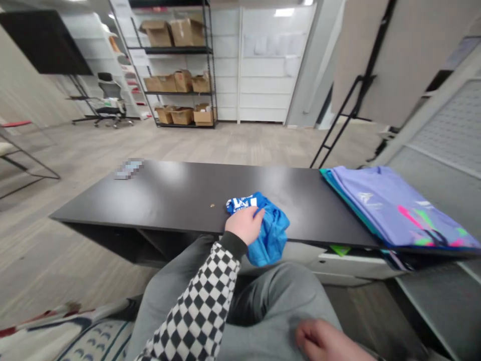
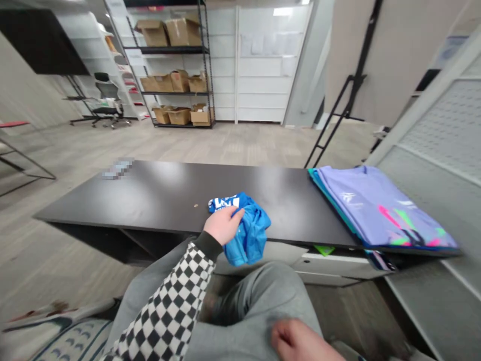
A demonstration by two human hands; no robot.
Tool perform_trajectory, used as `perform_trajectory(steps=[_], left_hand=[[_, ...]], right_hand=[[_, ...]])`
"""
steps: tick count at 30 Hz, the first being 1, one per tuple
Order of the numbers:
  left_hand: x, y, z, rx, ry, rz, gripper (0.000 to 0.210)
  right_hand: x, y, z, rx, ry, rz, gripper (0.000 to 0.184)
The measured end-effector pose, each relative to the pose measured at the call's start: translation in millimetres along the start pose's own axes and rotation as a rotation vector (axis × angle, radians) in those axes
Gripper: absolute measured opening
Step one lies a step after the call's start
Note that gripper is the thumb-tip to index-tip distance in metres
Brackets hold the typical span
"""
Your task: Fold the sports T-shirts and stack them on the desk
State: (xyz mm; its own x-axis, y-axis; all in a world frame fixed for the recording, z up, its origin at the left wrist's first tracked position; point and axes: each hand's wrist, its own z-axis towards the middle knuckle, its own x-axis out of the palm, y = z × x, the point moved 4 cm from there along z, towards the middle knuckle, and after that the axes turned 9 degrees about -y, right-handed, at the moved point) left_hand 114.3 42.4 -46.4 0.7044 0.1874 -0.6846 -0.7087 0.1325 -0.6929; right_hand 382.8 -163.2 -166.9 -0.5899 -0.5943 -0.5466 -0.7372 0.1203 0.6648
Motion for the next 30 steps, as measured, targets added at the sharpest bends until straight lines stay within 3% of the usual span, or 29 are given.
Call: perform_trajectory(steps=[3, 5, 7, 9, 11, 13, 16, 19, 22, 25, 30], left_hand=[[2.9, 18, 27, -0.021, 0.032, -0.306, 0.046], [5.9, 30, 46, -0.091, 0.043, -0.540, 0.044], [9.6, 38, 64, -0.188, 0.064, -0.721, 0.042], [10.7, 44, 83, -0.246, 0.090, -0.794, 0.042], [4.5, 50, 105, -0.207, 0.077, -0.683, 0.044], [-8.8, 61, 130, -0.124, 0.027, -0.477, 0.042], [-34.8, 85, 168, -0.068, -0.076, -0.263, 0.032], [-56.8, 109, 200, -0.012, -0.194, -0.106, 0.024], [-67.7, 123, 227, 0.044, -0.250, 0.101, 0.027], [-73.4, 132, 244, 0.026, -0.202, 0.210, 0.028], [-96.5, 132, 244, 0.049, -0.219, 0.479, 0.028]], right_hand=[[-46, 55, 2, -0.192, -0.197, 0.050, 0.034], [-87, 92, 14, -0.352, -0.412, 0.062, 0.040], [-123, 127, 39, -0.525, -0.584, -0.001, 0.043], [-147, 158, 82, -0.673, -0.613, -0.203, 0.052], [-167, 177, 136, -0.698, -0.604, -0.393, 0.057], [-187, 189, 191, -0.713, -0.578, -0.463, 0.047], [-221, 202, 259, -0.826, -0.525, -0.377, 0.022], [-256, 205, 305, -0.895, -0.511, -0.305, 0.011], [-279, 199, 324, -0.873, -0.565, -0.297, 0.014], [-286, 187, 323, -0.907, -0.554, -0.324, 0.018], [-294, 174, 313, -1.030, -0.635, -0.383, 0.027]])
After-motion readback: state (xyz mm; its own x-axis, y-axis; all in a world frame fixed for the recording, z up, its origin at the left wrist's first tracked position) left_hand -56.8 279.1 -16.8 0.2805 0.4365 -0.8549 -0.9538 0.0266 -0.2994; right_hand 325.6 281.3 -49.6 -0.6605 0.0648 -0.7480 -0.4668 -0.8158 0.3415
